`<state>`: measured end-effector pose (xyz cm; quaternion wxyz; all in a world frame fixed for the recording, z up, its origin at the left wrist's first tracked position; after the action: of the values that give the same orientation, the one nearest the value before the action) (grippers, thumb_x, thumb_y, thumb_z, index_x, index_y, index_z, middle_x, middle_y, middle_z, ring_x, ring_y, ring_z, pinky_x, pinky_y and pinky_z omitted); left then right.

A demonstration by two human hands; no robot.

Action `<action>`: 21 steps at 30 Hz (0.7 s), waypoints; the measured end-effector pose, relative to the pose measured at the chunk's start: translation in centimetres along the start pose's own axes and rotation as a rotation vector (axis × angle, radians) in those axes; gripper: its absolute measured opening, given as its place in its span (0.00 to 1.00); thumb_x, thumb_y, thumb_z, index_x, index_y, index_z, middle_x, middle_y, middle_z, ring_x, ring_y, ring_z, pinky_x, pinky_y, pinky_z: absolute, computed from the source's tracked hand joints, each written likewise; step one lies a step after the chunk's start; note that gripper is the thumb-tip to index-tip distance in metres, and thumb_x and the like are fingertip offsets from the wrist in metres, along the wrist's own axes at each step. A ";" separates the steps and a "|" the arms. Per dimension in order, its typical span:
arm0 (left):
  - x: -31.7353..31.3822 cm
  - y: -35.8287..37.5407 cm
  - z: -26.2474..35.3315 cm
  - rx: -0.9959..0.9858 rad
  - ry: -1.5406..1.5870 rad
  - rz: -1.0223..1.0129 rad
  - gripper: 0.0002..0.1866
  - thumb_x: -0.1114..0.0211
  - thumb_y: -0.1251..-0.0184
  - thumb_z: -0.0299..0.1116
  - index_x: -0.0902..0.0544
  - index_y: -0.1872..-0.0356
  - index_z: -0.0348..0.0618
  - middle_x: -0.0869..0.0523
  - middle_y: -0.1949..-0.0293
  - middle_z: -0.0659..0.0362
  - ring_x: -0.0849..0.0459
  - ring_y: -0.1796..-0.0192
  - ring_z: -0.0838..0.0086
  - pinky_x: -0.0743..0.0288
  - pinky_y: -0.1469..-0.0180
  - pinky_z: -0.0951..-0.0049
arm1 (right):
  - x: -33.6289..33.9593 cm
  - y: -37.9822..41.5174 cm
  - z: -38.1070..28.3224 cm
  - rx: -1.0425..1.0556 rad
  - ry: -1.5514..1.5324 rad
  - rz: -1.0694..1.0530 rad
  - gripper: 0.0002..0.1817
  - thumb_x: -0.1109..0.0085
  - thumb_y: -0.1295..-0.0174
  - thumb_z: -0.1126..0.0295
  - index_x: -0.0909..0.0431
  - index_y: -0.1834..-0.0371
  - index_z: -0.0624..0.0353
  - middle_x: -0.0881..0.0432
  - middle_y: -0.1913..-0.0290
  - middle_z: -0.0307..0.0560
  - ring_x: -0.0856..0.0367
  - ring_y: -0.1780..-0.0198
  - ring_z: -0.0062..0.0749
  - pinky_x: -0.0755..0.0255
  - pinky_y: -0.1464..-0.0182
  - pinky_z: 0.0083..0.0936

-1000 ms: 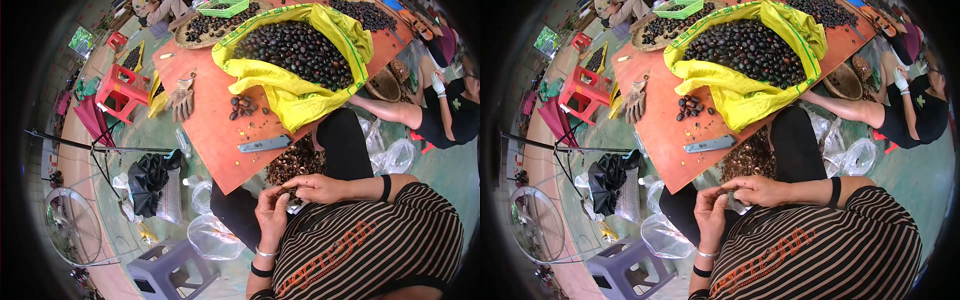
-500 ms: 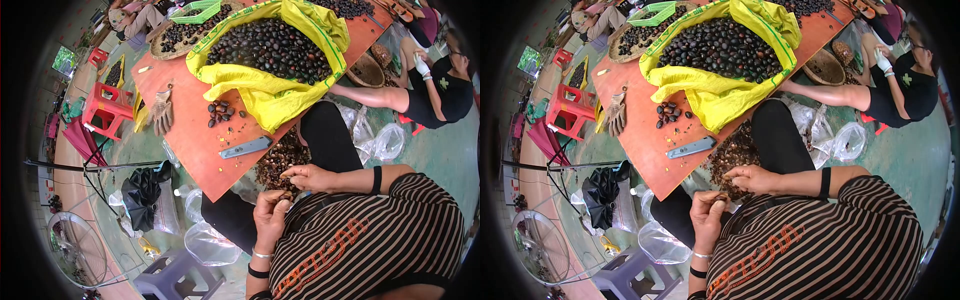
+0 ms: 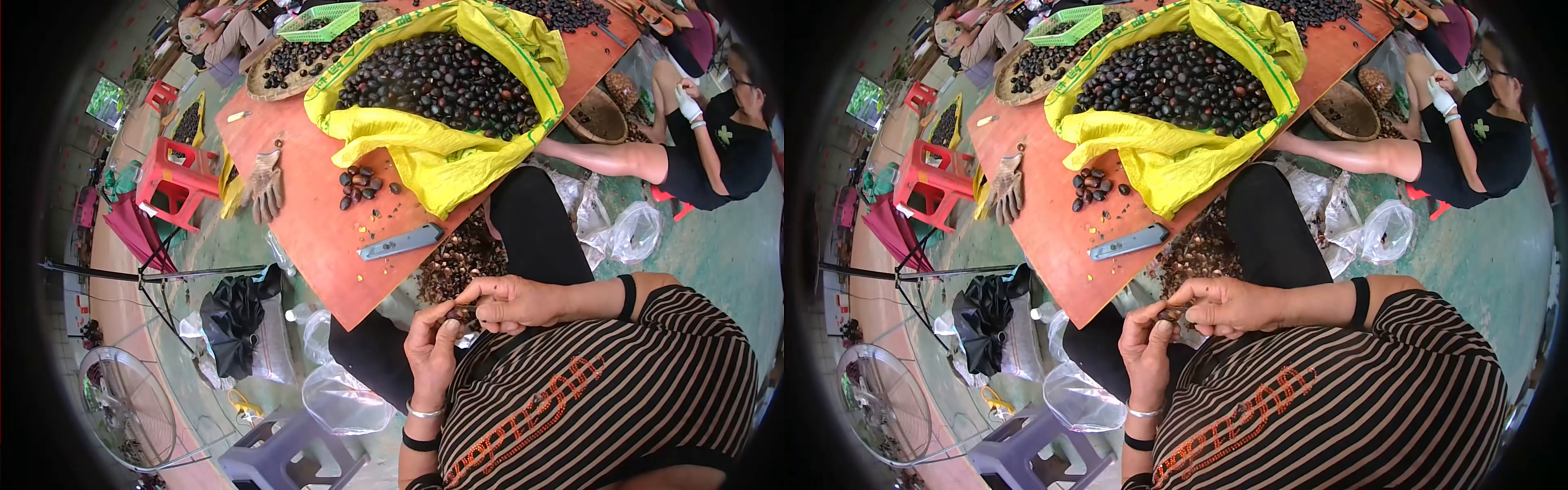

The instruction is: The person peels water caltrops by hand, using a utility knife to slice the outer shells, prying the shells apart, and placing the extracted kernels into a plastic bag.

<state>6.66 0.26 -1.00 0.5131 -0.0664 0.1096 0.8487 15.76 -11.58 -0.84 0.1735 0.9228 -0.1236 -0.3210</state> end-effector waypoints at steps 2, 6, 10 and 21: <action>0.2 -0.1 -0.7 0.026 0.080 -0.021 0.10 0.39 0.34 0.28 0.25 0.54 0.38 0.21 0.67 0.60 0.25 0.68 0.80 0.28 0.65 0.80 | 0.4 -0.3 0.4 0.012 -0.031 0.001 0.18 0.52 0.31 0.65 0.34 0.40 0.52 0.30 0.75 0.35 0.40 0.82 0.10 0.46 0.82 0.08; 0.0 0.2 -1.5 0.108 0.412 -0.103 0.12 0.38 0.35 0.31 0.26 0.54 0.40 0.22 0.67 0.58 0.27 0.69 0.77 0.30 0.65 0.78 | 2.3 -1.1 0.9 0.015 0.136 0.244 0.14 0.50 0.32 0.64 0.28 0.45 0.50 0.29 0.76 0.32 0.39 0.82 0.09 0.45 0.82 0.09; 0.2 -0.1 -0.9 0.110 0.529 -0.112 0.11 0.41 0.33 0.31 0.26 0.53 0.40 0.20 0.62 0.56 0.24 0.66 0.77 0.29 0.63 0.78 | 3.8 -0.7 0.5 0.069 0.278 0.238 0.16 0.48 0.34 0.69 0.31 0.43 0.56 0.29 0.75 0.33 0.35 0.76 0.11 0.38 0.74 0.12; 0.0 -0.3 -0.3 0.072 0.341 0.025 0.15 0.43 0.31 0.29 0.29 0.46 0.41 0.23 0.63 0.60 0.26 0.66 0.80 0.30 0.65 0.81 | -0.9 -0.6 -2.9 0.387 0.514 0.102 0.19 0.46 0.37 0.72 0.33 0.42 0.58 0.20 0.68 0.39 0.22 0.64 0.16 0.28 0.58 0.18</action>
<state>6.96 0.30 -1.32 0.4786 -0.1896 0.2263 0.8269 17.03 -9.98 1.56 0.0363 0.9821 -0.1805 -0.0390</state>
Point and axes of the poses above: each hand's wrist, its own y-axis away from the middle knuckle, its own x-axis out of the back of the hand, z = x × y, the point moved 5 cm from there along -y, towards the middle knuckle
